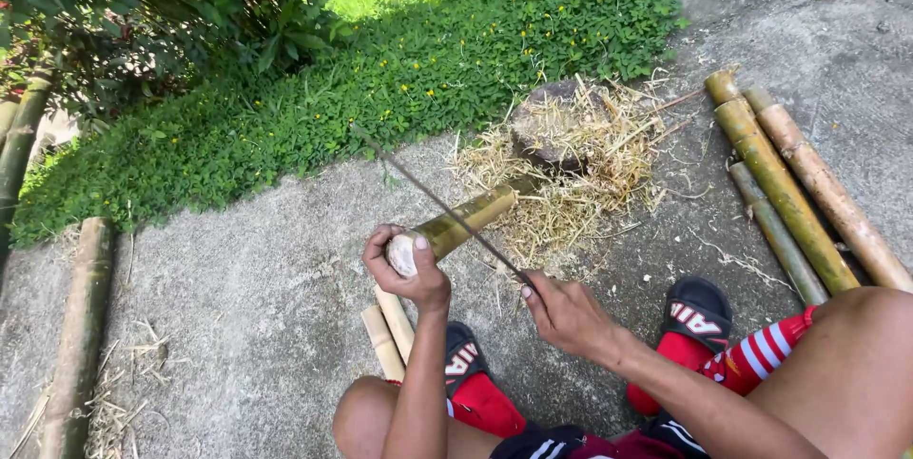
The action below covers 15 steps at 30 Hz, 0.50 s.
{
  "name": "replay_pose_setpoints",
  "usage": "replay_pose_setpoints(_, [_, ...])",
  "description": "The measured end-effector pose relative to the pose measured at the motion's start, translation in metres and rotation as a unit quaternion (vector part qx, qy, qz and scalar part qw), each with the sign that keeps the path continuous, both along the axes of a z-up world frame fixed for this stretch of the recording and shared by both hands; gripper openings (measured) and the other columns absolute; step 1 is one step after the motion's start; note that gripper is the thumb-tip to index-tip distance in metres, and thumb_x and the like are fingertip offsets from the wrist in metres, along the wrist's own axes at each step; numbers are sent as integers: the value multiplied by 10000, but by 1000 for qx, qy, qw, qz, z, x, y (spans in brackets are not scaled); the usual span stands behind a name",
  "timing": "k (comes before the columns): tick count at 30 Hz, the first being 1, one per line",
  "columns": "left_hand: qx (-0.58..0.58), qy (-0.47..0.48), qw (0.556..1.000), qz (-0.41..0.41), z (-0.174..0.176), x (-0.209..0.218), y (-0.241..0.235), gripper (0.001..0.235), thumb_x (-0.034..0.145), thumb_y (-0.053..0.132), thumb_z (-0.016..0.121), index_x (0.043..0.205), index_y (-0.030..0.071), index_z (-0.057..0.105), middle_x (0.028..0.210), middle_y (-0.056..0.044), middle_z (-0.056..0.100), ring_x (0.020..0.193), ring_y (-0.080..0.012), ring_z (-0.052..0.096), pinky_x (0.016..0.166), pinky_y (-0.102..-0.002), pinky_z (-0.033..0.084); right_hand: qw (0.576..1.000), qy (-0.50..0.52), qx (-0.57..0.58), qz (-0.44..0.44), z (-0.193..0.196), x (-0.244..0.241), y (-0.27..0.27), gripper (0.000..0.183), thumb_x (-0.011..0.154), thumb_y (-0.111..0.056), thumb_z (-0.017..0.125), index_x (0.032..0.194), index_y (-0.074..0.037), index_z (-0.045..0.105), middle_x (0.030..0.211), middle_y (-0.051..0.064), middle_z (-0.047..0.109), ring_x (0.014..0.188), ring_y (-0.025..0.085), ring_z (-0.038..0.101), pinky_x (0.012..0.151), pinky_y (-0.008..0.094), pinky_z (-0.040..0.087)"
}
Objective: Using a machete to shave and shape pieces of bamboo.
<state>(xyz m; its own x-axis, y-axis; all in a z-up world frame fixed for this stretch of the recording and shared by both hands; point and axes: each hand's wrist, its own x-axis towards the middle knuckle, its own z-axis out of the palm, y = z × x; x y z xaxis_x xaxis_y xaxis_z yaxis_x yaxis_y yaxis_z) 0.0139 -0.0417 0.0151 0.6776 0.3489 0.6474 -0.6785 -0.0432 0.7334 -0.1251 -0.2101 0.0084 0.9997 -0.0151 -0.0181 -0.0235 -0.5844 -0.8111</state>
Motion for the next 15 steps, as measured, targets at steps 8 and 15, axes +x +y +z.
replay_pose_setpoints(8, [17, -21, 1000, -5, -4, -11, 1, 342, 939, 250, 698, 1107, 55, 472, 1127, -100, 516, 1042, -190, 533, 1009, -370, 473, 983, -152, -93, 32, 2, 12, 28, 237, 924, -113, 599, 1131, -6, 555, 634, 184, 689, 546, 379, 710, 494, 482, 574])
replay_pose_setpoints(15, [48, -4, 999, 10, 2, -6, 8, 338, 942, 241, 692, 1115, 39, 483, 1135, -113, 525, 1063, -200, 533, 1022, -369, 463, 968, -215, -127, 31, -32, 33, 28, 225, 864, -110, 603, 1054, -13, 530, 614, 175, 676, 517, 387, 685, 457, 490, 553])
